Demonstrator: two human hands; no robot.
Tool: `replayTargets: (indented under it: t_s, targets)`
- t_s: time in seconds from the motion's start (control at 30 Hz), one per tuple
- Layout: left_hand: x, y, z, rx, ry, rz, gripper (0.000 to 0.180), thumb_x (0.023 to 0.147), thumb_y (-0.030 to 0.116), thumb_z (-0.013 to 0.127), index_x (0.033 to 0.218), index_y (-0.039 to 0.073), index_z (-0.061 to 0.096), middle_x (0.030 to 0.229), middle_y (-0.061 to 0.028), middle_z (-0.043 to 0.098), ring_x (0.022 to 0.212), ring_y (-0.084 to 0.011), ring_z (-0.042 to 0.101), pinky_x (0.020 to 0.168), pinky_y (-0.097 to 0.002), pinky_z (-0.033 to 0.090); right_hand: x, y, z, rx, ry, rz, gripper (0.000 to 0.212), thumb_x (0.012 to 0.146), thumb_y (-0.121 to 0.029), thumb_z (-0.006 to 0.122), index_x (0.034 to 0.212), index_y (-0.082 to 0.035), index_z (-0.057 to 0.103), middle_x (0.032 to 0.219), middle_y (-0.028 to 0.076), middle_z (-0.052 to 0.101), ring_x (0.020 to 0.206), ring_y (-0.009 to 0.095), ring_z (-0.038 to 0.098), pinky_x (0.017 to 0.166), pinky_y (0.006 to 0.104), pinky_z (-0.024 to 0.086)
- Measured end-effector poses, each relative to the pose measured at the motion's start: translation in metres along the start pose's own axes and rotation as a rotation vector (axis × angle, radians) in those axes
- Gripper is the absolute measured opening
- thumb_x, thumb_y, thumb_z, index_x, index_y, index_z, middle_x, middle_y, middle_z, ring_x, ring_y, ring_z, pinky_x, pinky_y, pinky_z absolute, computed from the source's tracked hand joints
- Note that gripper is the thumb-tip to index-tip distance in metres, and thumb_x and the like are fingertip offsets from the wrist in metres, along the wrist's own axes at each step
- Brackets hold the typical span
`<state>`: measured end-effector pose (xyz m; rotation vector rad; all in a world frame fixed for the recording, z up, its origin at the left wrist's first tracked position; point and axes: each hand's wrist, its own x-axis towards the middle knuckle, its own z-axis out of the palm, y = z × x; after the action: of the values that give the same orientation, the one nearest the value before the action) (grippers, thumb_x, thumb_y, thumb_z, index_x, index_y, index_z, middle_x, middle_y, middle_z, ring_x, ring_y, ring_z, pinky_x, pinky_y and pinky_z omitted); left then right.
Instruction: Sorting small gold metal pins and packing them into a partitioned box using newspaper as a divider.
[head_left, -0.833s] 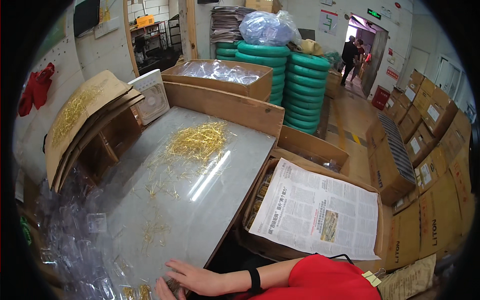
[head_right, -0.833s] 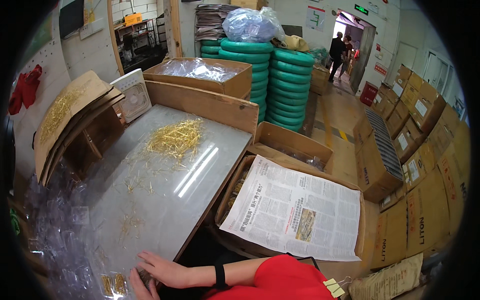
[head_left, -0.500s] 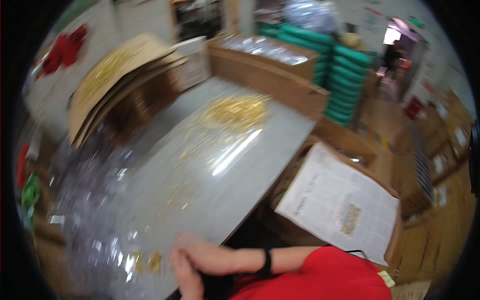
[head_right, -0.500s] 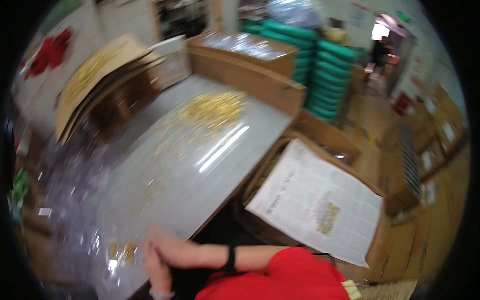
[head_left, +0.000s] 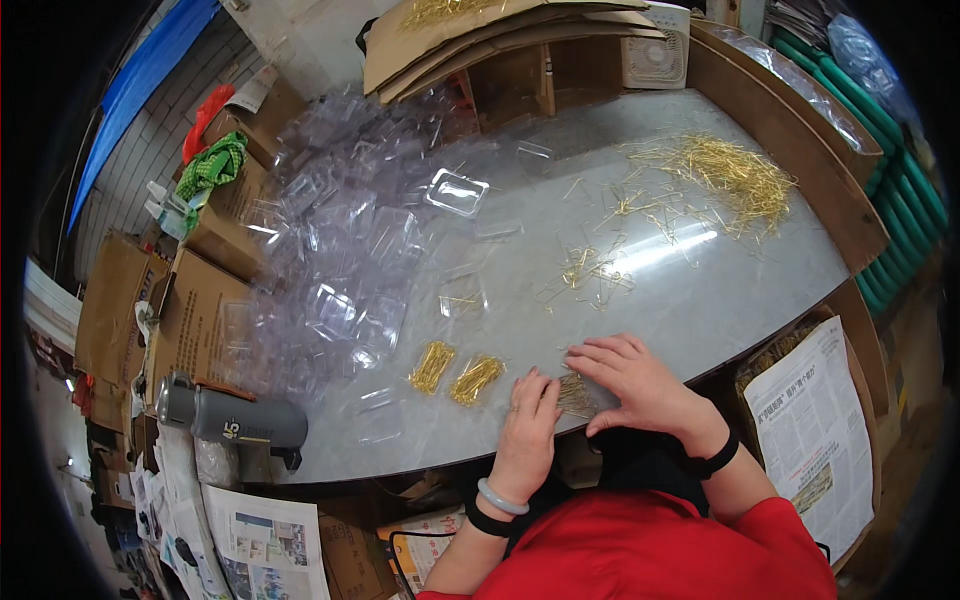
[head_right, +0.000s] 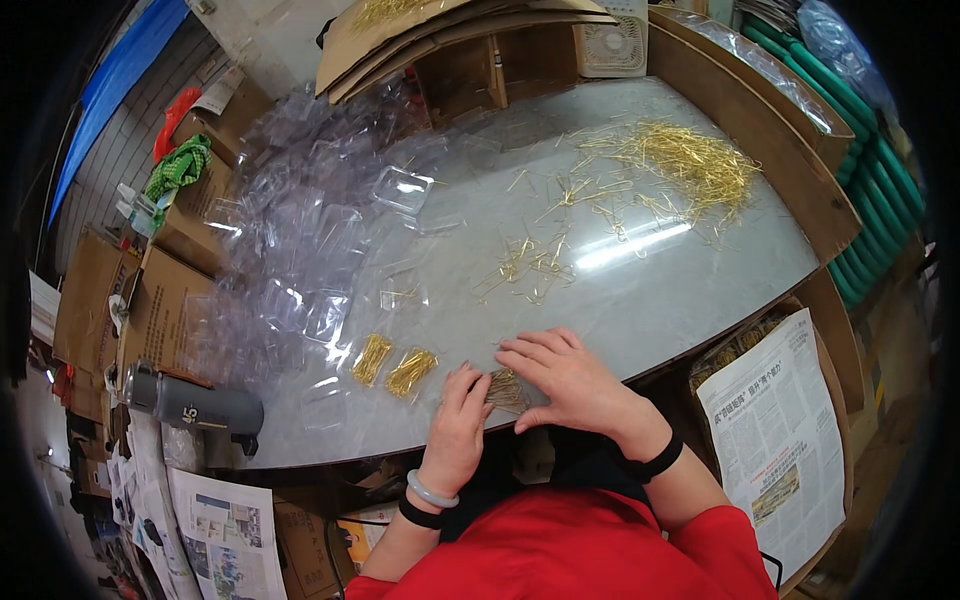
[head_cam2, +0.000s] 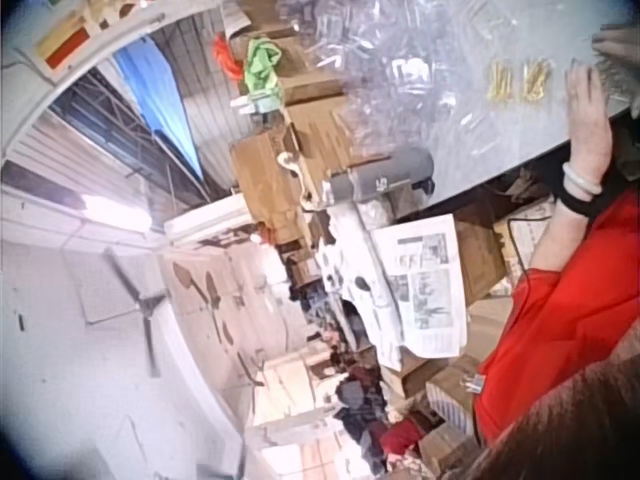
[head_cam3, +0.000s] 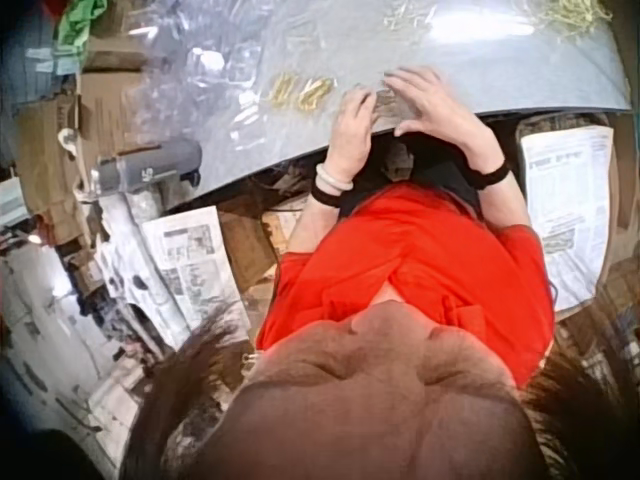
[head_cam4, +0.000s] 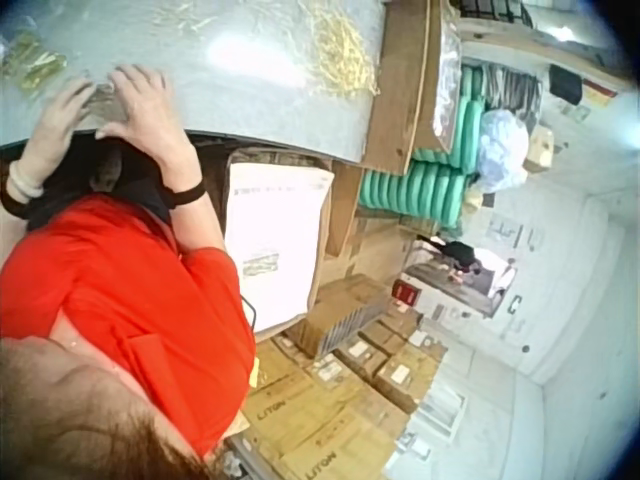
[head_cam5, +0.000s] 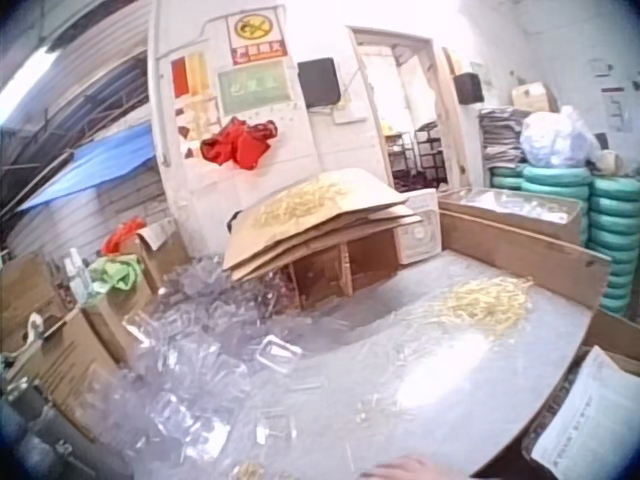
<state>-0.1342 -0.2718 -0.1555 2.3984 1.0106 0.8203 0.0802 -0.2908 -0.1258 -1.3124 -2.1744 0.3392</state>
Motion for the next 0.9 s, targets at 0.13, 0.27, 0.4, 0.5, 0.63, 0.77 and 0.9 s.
replayTargets:
  t_s: [0.13,0.27,0.4,0.5,0.63,0.77,0.9]
  targets:
    - [0.002,0.0,0.002,0.023,-0.003,0.022,0.04,0.085,-0.005,0.061,0.124,-0.004,0.055,0.126,-0.0209,0.052,0.126,-0.0426,0.048,0.105,-0.0478,0.042,0.002,0.009,0.009,-0.001,-0.004,-0.023,0.059,0.071,-0.024,0.081,0.123,-0.007,0.06,0.123,0.008,0.061,0.118,0.029,0.054,0.102,0.042,0.039]
    - [0.0,0.0,0.007,0.044,0.042,-0.005,0.04,0.085,-0.005,0.061,0.124,-0.003,0.055,0.125,-0.0209,0.054,0.125,-0.0424,0.05,0.105,-0.0476,0.042,0.007,0.005,0.006,0.001,-0.046,-0.013,0.054,0.072,-0.021,0.08,0.12,-0.007,0.061,0.125,0.009,0.06,0.118,0.029,0.054,0.1,0.0415,0.041]
    - [-0.002,0.002,0.01,-0.007,0.044,-0.035,0.04,0.088,-0.005,0.053,0.128,-0.005,0.05,0.134,-0.0232,0.047,0.13,-0.0441,0.044,0.107,-0.0506,0.039,0.005,-0.017,0.019,-0.033,0.099,0.019,0.049,0.073,-0.013,0.076,0.119,-0.004,0.061,0.126,0.012,0.06,0.118,0.031,0.054,0.099,0.0425,0.045]
    - [-0.003,0.0,0.014,-0.012,0.092,-0.05,0.041,0.089,-0.005,0.054,0.129,-0.005,0.048,0.135,-0.0236,0.047,0.13,-0.0445,0.044,0.107,-0.0493,0.04,0.001,-0.024,0.041,-0.108,0.173,0.004,0.044,0.077,-0.008,0.068,0.12,-0.001,0.06,0.128,0.014,0.059,0.121,0.032,0.054,0.103,0.044,0.044]
    - [-0.006,0.006,0.003,-0.063,0.182,-0.034,0.034,0.092,-0.002,0.056,0.126,-0.002,0.052,0.127,-0.0234,0.056,0.122,-0.041,0.054,0.104,-0.0454,0.043,-0.003,-0.025,0.05,-0.19,0.149,0.029,0.04,0.08,-0.004,0.059,0.119,0.0,0.061,0.129,0.014,0.06,0.124,0.032,0.054,0.108,0.0452,0.042]
    - [-0.032,0.0,-0.028,0.165,0.476,-0.164,0.015,0.096,0.004,0.056,0.108,0.0,0.064,0.095,-0.017,0.067,0.083,-0.0313,0.068,0.073,-0.0371,0.055,-0.001,-0.027,0.049,-0.223,0.163,0.026,0.038,0.08,-0.003,0.06,0.117,0.0,0.062,0.126,0.013,0.062,0.123,0.03,0.056,0.107,0.0448,0.043]
    - [-0.043,-0.027,-0.066,-0.233,0.513,-0.665,0.021,0.1,0.012,0.055,0.113,-0.003,0.063,0.08,-0.0061,0.063,0.058,-0.0076,0.059,0.045,-0.021,0.044,0.0,-0.027,0.049,-0.215,0.166,0.021,0.036,0.08,-0.002,0.06,0.116,0.0,0.063,0.126,0.013,0.062,0.123,0.03,0.056,0.107,0.0449,0.043]
